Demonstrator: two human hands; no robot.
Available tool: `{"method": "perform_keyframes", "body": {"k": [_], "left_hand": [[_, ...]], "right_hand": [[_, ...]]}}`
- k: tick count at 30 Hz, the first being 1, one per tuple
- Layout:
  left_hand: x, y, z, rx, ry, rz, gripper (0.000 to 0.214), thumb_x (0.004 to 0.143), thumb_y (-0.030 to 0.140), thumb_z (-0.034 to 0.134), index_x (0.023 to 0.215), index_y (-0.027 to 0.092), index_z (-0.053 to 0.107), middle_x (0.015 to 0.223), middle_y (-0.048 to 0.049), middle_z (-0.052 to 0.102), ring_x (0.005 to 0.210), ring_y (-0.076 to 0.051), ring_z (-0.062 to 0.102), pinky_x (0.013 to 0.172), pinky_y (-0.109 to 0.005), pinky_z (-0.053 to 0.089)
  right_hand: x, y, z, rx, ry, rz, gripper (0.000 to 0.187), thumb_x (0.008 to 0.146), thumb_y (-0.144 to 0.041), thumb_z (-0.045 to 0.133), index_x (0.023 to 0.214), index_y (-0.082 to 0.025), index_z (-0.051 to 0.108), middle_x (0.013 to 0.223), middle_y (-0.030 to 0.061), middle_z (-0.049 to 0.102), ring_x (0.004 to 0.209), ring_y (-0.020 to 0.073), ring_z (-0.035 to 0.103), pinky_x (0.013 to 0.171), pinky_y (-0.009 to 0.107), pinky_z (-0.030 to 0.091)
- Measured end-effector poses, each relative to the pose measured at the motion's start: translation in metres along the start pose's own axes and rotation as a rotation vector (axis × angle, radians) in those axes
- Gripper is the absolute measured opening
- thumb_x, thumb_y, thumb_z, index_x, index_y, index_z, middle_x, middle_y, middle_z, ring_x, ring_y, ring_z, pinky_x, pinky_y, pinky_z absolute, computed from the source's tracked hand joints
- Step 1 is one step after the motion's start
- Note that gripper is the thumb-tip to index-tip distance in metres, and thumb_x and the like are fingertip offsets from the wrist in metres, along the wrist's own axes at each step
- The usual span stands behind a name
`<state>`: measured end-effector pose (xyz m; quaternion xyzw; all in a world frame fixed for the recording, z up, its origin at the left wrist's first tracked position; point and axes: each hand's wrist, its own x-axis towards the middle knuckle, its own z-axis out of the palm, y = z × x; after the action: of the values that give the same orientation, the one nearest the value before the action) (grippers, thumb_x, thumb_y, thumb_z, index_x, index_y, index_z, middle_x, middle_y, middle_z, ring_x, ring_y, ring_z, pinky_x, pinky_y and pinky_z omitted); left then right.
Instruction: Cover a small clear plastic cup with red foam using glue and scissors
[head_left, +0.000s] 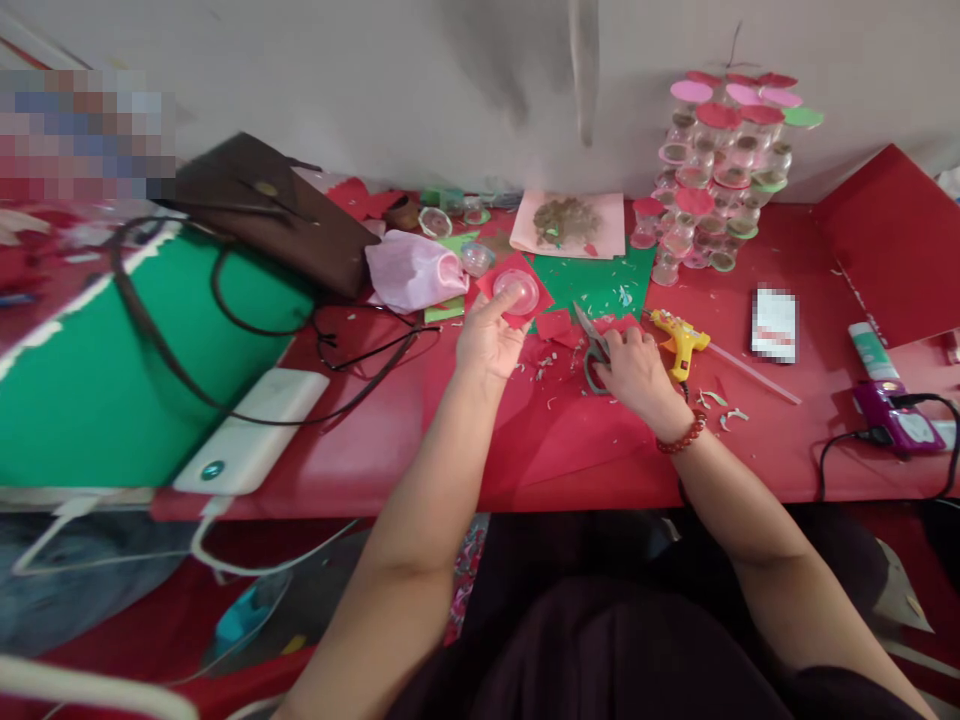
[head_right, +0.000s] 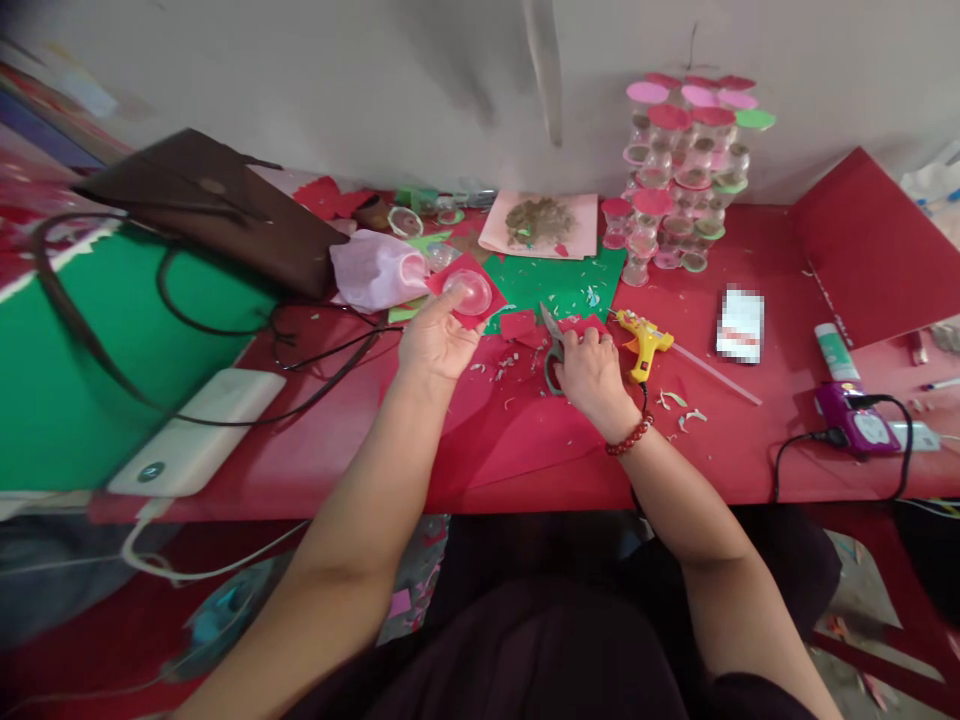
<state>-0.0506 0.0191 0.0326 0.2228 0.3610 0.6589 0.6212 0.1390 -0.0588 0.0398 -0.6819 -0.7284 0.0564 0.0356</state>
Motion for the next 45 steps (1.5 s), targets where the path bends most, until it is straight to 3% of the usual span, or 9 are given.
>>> {"method": "perform_keyframes", "body": {"k": [6,11,14,22,25,29,36,41,45], "left_hand": [[-0.003,-0.005,0.002,0.012,-0.054,-0.032,0.038,0.060,0.016,0.089,0.085,0.023,0.061,0.084,0.0045,0.074,0.083,-0.015,0.074,0.075,-0.026,0.059],[-0.004,-0.003,0.001,0.001,-0.065,-0.027,0.043,0.060,0.018,0.091,0.088,0.025,0.060,0.091,0.0059,0.074,0.094,-0.015,0.073,0.086,-0.030,0.061],[-0.005,-0.002,0.001,-0.004,-0.098,-0.038,0.041,0.063,0.020,0.091,0.090,0.026,0.060,0.094,0.0045,0.074,0.100,-0.016,0.073,0.093,-0.033,0.062],[-0.001,-0.003,0.000,0.065,-0.098,-0.047,0.037,0.068,0.029,0.091,0.094,0.024,0.066,0.095,0.0005,0.076,0.096,-0.018,0.074,0.084,-0.031,0.061],[0.002,-0.004,-0.001,0.046,-0.099,-0.057,0.040,0.065,0.033,0.093,0.094,0.023,0.066,0.094,0.0004,0.076,0.091,-0.018,0.073,0.080,-0.031,0.060],[0.000,-0.006,-0.002,0.035,-0.125,-0.069,0.041,0.063,0.032,0.095,0.092,0.024,0.065,0.093,0.0032,0.075,0.090,-0.016,0.073,0.082,-0.031,0.060],[-0.011,-0.004,0.006,0.078,-0.150,-0.115,0.031,0.073,0.032,0.089,0.095,0.026,0.067,0.093,0.0028,0.077,0.089,-0.017,0.074,0.075,-0.030,0.062],[-0.016,-0.004,0.010,0.101,-0.209,-0.129,0.038,0.071,0.041,0.092,0.096,0.022,0.071,0.094,-0.0014,0.078,0.081,-0.017,0.073,0.069,-0.028,0.060],[-0.017,-0.004,0.009,0.107,-0.288,-0.137,0.050,0.061,0.048,0.097,0.093,0.020,0.072,0.089,-0.0009,0.076,0.077,-0.015,0.071,0.068,-0.028,0.059]], "right_hand": [[-0.002,-0.004,-0.008,-0.017,0.044,0.005,0.038,0.097,-0.034,0.059,0.123,-0.007,0.067,0.129,0.0251,0.065,0.121,0.0367,0.060,0.101,0.046,0.051],[-0.004,-0.008,-0.015,0.026,-0.108,0.063,0.037,0.098,-0.026,0.056,0.131,-0.011,0.061,0.120,0.0199,0.073,0.102,0.0284,0.072,0.084,0.036,0.055],[0.000,-0.003,-0.014,0.117,-0.086,0.068,0.033,0.097,-0.021,0.055,0.127,-0.010,0.063,0.114,0.0201,0.076,0.099,0.0279,0.074,0.083,0.035,0.054],[0.012,0.007,-0.001,0.848,0.055,-0.011,0.034,0.084,-0.026,0.069,0.118,-0.019,0.066,0.091,0.0040,0.071,0.079,0.0184,0.065,0.076,0.032,0.051],[0.011,0.003,0.001,1.210,0.017,-0.085,0.057,0.076,-0.042,0.078,0.126,-0.021,0.059,0.078,-0.0036,0.056,0.067,0.0147,0.051,0.063,0.030,0.045],[0.005,0.001,-0.005,1.526,-0.051,-0.089,0.082,0.070,-0.053,0.079,0.139,-0.024,0.045,0.084,-0.0044,0.050,0.069,0.0139,0.047,0.063,0.030,0.043],[0.000,0.002,-0.016,1.463,-0.145,-0.016,0.057,0.071,-0.056,0.078,0.113,-0.026,0.055,0.083,-0.0048,0.050,0.069,0.0116,0.044,0.061,0.028,0.035],[0.004,0.006,-0.016,1.524,-0.162,0.066,0.060,0.068,-0.070,0.079,0.101,-0.025,0.054,0.077,-0.0059,0.048,0.063,0.0111,0.043,0.058,0.027,0.034],[0.004,0.008,-0.016,1.373,-0.166,0.000,0.060,0.067,-0.066,0.081,0.103,-0.025,0.056,0.077,-0.0067,0.047,0.066,0.0107,0.040,0.060,0.027,0.033]]}}
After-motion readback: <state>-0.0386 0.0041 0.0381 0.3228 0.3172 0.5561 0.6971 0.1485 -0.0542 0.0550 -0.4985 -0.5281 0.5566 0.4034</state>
